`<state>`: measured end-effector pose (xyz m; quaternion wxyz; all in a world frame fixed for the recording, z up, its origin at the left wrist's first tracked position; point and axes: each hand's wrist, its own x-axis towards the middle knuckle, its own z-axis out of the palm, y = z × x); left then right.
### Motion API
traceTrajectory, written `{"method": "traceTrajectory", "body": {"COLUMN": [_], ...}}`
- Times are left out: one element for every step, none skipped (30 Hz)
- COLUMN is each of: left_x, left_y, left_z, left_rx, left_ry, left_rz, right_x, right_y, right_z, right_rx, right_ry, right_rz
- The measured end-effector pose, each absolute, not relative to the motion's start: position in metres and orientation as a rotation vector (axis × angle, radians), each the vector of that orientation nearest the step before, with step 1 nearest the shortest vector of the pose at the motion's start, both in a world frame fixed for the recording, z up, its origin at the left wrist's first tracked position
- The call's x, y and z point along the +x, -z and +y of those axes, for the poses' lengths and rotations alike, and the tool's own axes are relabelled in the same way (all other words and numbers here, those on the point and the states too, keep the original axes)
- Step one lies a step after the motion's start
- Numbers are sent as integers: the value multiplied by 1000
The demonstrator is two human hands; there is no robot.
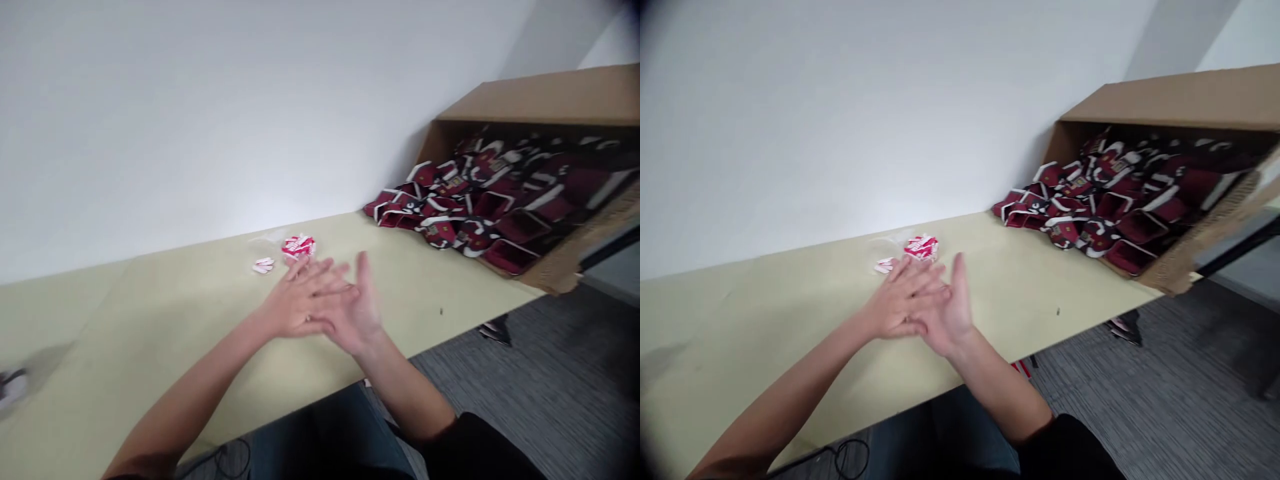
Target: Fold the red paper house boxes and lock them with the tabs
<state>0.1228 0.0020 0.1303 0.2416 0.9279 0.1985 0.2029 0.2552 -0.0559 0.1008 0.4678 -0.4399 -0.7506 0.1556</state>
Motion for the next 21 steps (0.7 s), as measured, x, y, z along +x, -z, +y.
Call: {"method": "traceTrajectory", "body": {"left_x": [133, 140, 145, 147, 149, 152, 156, 163, 171, 183, 196, 211, 226, 242, 256, 269, 281, 291, 300, 307, 313], "left_y": [-126, -120, -114, -107, -100, -93, -88, -84, -82, -81, -82, -85, -89, -93, -96, -99, -102, -103, -103, -102, -101], "left_z": [17, 34, 49, 63, 74, 81, 87, 89, 91, 91, 92, 92, 93, 94, 95, 96, 98, 99, 101, 103, 105], "left_rx": [2543, 2528, 2480, 2421, 2387, 2381, 2385, 2395, 2405, 2411, 2416, 2422, 2426, 2424, 2416, 2402, 2386, 2369, 2353, 2336, 2317], "left_ry": [-599, -636, -640, -604, -538, -473, -416, -365, -331, -312, -303, -305, -317, -337, -361, -387, -416, -444, -467, -480, -487], "left_rz": [589, 680, 800, 914, 972, 976, 958, 929, 903, 887, 877, 868, 853, 829, 796, 755, 710, 665, 626, 600, 583], "right_x": [281, 311, 345, 383, 423, 465, 507, 548, 588, 624, 655, 681, 702, 718, 729, 737, 742, 746, 749, 751, 754], "right_y": [-109, -117, -124, -131, -138, -144, -150, -155, -160, -166, -170, -174, -176, -178, -178, -177, -175, -173, -171, -169, -167], "right_z": [-65, -73, -80, -86, -91, -93, -94, -93, -90, -86, -82, -76, -71, -65, -61, -57, -54, -53, -53, -55, -58], "right_rx": [-1089, -1090, -1098, -1123, -1177, -1275, -1394, -1524, -1671, -1829, -1932, -2004, -2046, -2070, -2091, -2112, -2137, -2163, -2187, -2213, -2242], "right_ry": [-388, -436, -462, -450, -402, -272, -69, 152, 339, 443, 477, 435, 392, 358, 340, 349, 373, 400, 424, 441, 451], "right_rz": [-1768, -1638, -1485, -1316, -1143, -948, -736, -544, -406, -292, -143, -7, 63, 88, 82, 55, 24, 8, 2, -15, -40]}}
